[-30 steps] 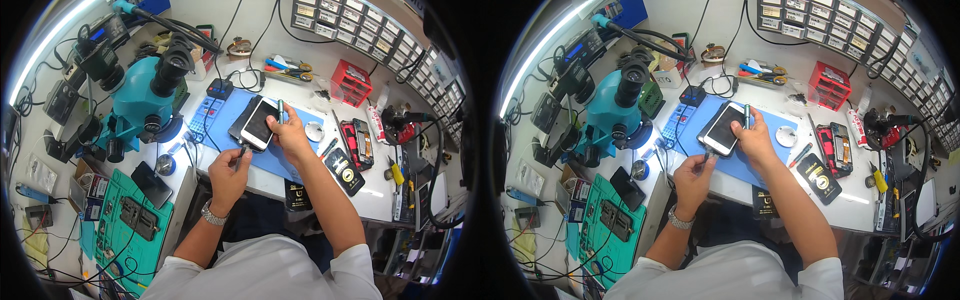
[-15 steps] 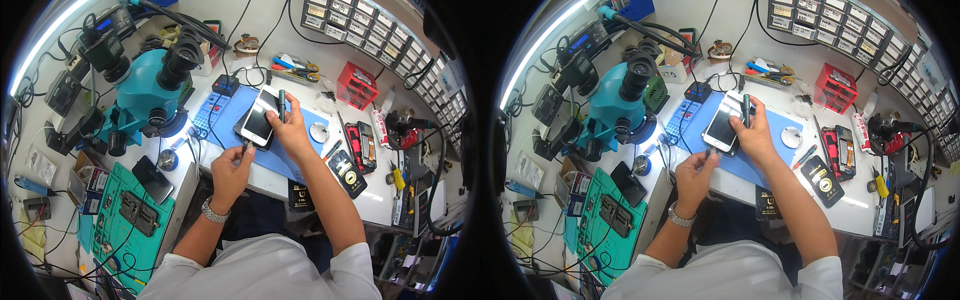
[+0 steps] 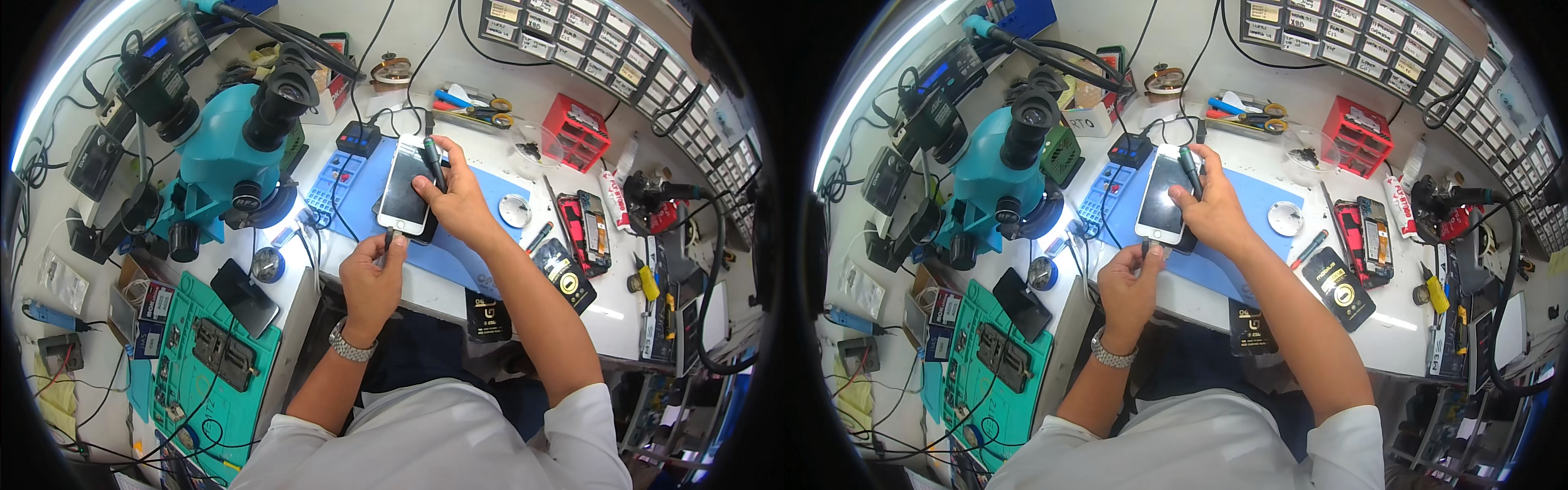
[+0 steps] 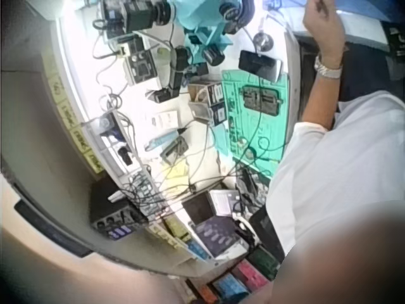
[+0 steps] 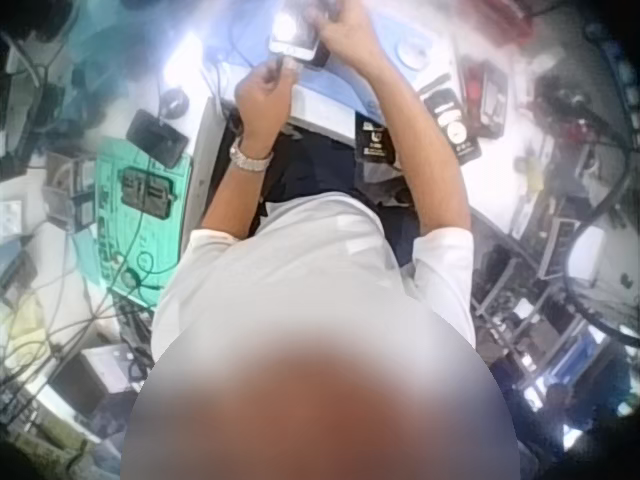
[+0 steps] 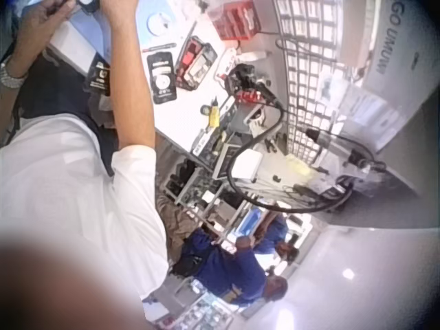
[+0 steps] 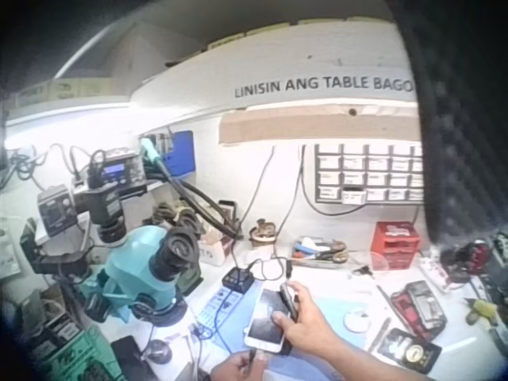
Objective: The person uses a screwdriver to remove screws from a disassembled smartphone, then handles a white smartphone and a screen protector package. The person connects a multimeter probe to the phone's charging port and later wipes the phone's back with a cloth.
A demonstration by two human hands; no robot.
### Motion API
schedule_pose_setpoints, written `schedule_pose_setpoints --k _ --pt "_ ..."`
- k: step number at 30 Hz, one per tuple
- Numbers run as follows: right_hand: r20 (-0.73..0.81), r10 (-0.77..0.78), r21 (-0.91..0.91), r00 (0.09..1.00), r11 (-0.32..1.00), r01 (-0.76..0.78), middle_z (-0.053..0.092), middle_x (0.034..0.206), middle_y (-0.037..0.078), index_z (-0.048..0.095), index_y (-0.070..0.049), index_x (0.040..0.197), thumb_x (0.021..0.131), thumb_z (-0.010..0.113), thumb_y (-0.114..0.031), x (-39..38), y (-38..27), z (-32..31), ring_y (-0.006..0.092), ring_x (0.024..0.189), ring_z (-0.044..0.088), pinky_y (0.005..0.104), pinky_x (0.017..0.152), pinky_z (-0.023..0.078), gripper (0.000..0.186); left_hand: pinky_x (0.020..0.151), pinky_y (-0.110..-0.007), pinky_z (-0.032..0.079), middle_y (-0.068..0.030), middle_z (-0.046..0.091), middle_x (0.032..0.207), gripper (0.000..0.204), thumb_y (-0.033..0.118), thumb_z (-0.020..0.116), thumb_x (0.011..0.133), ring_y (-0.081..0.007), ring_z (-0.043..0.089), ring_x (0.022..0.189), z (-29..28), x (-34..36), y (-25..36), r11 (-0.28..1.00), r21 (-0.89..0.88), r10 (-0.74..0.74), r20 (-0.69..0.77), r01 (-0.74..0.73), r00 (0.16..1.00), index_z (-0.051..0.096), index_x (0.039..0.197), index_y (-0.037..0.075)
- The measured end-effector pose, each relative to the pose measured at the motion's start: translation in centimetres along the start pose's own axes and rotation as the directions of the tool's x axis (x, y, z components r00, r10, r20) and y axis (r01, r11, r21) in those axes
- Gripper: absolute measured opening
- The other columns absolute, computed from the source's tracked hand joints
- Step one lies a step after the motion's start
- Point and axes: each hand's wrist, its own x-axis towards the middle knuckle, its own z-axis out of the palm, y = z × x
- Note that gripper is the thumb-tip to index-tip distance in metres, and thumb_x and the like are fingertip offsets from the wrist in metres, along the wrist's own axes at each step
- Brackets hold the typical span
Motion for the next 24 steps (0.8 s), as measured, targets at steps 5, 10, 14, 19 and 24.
schedule_pose_setpoints --k 5,10,14,19,24 --pt "-0.029 -0.003 -0.11 1.0 0.994 -0.001 0.07 0.121 0.017 0.033 -0.02 0.164 0.101 0.076 -0.005 1.2 1.0 0.0 0.0229 0.112 0.069 0.0394 0.093 0.058 0.078 0.086 -0.029 0.058 -0.0076 0.077 0.103 0.029 0.018 0.077 0.106 -0.0136 0.072 0.094 -1.0 0.6 -0.6 0.988 -0.094 -0.111 0.087 0.119 0.99 0.073 0.124 -0.005" --pt "0.072 -0.032 0.15 0.997 0.988 0.021 0.077 0.107 0.018 0.037 -0.014 0.161 0.097 0.078 -0.001 1.0 -1.3 1.8 0.0281 0.108 0.074 0.0398 0.094 0.056 0.077 0.091 -0.032 0.063 -0.0157 0.064 0.135 0.064 0.006 0.076 0.105 -0.0201 0.074 0.105 -1.8 2.6 1.3 0.936 -0.323 -0.125 0.069 0.141 0.99 0.042 0.158 -0.006" --pt "0.023 0.039 -0.099 0.999 0.994 -0.036 0.077 0.108 0.023 0.031 -0.008 0.167 0.094 0.087 -0.018 0.7 -2.0 2.2 0.0365 0.105 0.076 0.0436 0.095 0.056 0.092 0.087 -0.031 0.064 -0.0143 0.073 0.127 0.046 0.0 0.073 0.104 -0.0176 0.075 0.105 -2.2 4.8 0.6 0.894 -0.417 -0.113 0.145 0.164 0.983 0.055 0.147 -0.008" --pt "-0.348 0.003 -0.289 0.937 0.951 -0.11 0.079 0.098 0.027 0.073 0.005 0.116 0.096 0.085 -0.028 -0.5 -2.4 0.7 0.0414 0.092 0.079 0.0466 0.085 0.06 0.04 0.08 -0.034 0.068 -0.0152 0.076 0.117 0.037 -0.004 0.072 0.101 -0.02 0.077 0.096 -2.7 4.6 -0.2 0.906 -0.406 -0.161 -0.059 0.124 0.985 0.059 0.136 -0.008" --pt "-0.241 0.128 -0.546 0.962 0.802 -0.243 0.077 0.086 0.029 0.077 0.006 0.095 0.093 0.082 -0.027 -5.4 -3.6 1.9 0.0459 0.086 0.078 0.05 0.08 0.061 0.034 0.074 -0.034 0.068 -0.0163 0.078 0.111 0.032 -0.003 0.073 0.1 -0.023 0.079 0.088 -3.4 4.6 -1.3 0.913 -0.384 -0.212 -0.15 0.14 0.966 0.061 0.129 -0.009"
